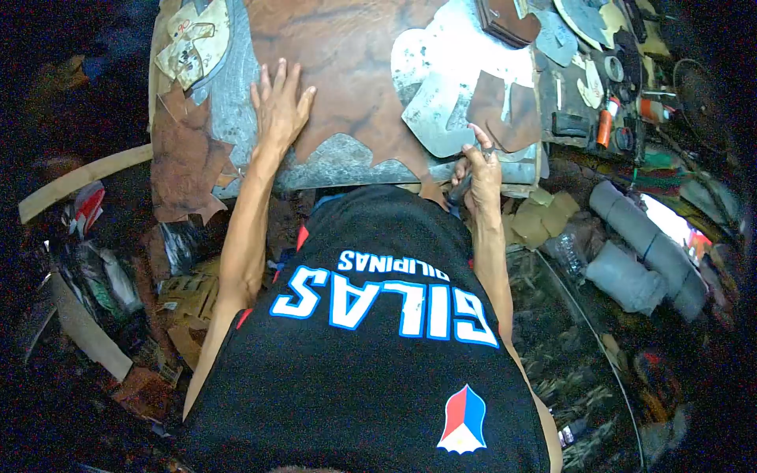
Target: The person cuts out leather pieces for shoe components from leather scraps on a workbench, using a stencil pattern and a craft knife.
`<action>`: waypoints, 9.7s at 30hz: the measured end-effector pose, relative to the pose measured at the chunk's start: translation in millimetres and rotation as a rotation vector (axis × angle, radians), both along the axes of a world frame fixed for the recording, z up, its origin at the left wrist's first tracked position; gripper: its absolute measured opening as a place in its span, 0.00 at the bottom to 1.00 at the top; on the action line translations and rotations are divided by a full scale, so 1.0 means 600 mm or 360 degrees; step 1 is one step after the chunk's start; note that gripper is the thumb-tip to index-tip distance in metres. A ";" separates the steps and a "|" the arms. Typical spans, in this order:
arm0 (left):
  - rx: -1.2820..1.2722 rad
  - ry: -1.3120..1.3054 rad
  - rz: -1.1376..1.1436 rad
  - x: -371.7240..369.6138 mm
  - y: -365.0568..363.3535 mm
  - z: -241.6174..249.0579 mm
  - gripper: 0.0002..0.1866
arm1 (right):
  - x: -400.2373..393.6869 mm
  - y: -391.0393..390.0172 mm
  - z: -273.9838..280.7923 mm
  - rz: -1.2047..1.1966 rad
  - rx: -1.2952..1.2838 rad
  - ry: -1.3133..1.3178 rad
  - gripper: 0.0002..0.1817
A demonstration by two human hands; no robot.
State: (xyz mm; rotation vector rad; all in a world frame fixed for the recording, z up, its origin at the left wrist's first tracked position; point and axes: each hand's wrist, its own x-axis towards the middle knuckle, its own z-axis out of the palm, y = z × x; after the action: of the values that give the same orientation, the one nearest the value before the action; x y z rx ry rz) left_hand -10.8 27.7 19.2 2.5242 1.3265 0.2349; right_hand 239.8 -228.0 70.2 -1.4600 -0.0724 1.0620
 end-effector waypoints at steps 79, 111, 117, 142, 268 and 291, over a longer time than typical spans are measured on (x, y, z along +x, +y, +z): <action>-0.0097 -0.0296 -0.0362 -0.061 -0.063 0.086 0.27 | 0.003 0.188 0.011 0.1213 -0.0675 -0.1514 0.26; -0.0063 -0.0609 -0.0559 0.020 0.023 -0.029 0.33 | -0.001 0.158 -0.018 0.1148 -0.0652 -0.1859 0.24; -0.0025 -0.0670 -0.0580 -0.004 0.026 -0.026 0.32 | -0.028 0.149 -0.035 0.0960 -0.0629 -0.2019 0.24; 0.0158 -0.0265 0.0189 -0.125 -0.062 0.011 0.37 | 0.057 0.168 -0.008 0.0888 -0.0991 -0.1324 0.15; -0.1507 0.1122 -0.1300 0.302 0.055 0.126 0.58 | -0.123 0.266 -0.018 0.1225 -0.0675 -0.2087 0.17; -0.1318 0.0888 -0.1473 0.296 0.034 0.083 0.57 | -0.204 0.117 0.051 0.1082 -0.0698 -0.1893 0.15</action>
State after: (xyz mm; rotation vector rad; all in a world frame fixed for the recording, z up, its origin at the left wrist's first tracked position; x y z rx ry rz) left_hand 166.7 47.8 69.2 2.1734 0.1295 -1.0251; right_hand 117.2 -158.0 101.1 -2.3871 -1.3176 0.5676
